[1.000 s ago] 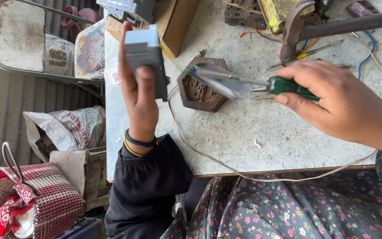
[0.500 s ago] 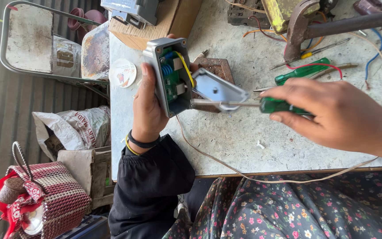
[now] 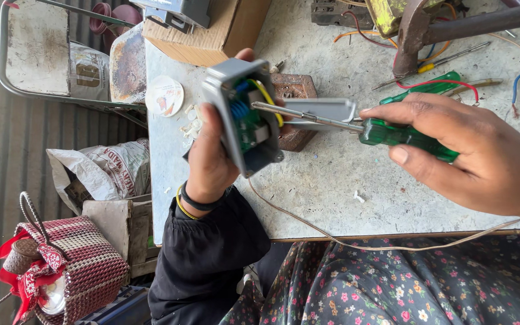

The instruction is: The person uses a screwdriver to tighten screws on a small grey electronic device, repeatedly adjusting the internal circuit board and wires. They switch between different screwdrivers and occasionally use pliers to manipulate components within the device's casing.

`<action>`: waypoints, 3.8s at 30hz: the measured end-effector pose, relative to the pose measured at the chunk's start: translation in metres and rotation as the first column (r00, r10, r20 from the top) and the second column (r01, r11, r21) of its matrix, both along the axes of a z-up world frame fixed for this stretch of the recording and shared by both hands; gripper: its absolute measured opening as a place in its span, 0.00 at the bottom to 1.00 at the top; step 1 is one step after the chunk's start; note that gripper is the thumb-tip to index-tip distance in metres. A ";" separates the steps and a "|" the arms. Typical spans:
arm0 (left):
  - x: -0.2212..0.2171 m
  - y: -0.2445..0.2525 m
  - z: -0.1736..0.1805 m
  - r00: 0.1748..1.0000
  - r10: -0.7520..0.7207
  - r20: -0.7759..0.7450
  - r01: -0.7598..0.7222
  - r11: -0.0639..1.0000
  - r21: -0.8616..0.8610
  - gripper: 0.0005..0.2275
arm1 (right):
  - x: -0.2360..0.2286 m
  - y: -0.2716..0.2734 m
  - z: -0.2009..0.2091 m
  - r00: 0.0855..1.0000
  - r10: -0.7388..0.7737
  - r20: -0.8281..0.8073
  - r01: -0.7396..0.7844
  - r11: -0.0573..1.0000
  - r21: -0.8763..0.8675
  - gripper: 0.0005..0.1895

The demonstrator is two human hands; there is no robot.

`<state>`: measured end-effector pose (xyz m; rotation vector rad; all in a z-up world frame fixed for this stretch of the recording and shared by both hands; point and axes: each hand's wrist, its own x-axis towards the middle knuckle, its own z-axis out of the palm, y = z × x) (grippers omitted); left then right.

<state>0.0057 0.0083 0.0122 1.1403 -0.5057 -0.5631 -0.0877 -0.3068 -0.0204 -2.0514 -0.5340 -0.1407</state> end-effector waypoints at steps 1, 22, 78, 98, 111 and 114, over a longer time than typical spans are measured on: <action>-0.001 -0.001 0.000 0.999 -0.005 0.034 0.004 0.999 0.032 0.37 | 0.000 -0.001 -0.001 1.000 0.014 -0.015 -0.014 1.000 0.011 0.24; -0.005 -0.004 -0.010 0.980 0.061 0.191 -0.078 0.994 0.081 0.39 | -0.006 0.000 0.000 0.998 0.046 -0.043 -0.046 0.999 0.011 0.26; -0.008 -0.006 -0.024 0.969 0.089 0.229 -0.140 0.966 0.217 0.47 | 0.008 -0.019 0.001 0.807 -0.045 0.589 0.317 0.874 -0.367 0.29; -0.014 -0.006 -0.014 0.961 0.051 0.270 -0.133 0.946 0.296 0.45 | 0.008 -0.016 -0.001 0.873 -0.077 0.482 0.194 0.961 -0.196 0.19; -0.008 -0.005 -0.018 0.958 0.049 0.282 -0.134 0.947 0.292 0.45 | 0.003 -0.012 -0.004 0.878 -0.028 0.479 0.150 0.965 -0.217 0.26; -0.009 -0.005 -0.018 0.959 0.034 0.283 -0.124 0.944 0.307 0.46 | -0.001 -0.003 -0.010 0.893 -0.109 0.437 0.212 0.957 -0.196 0.25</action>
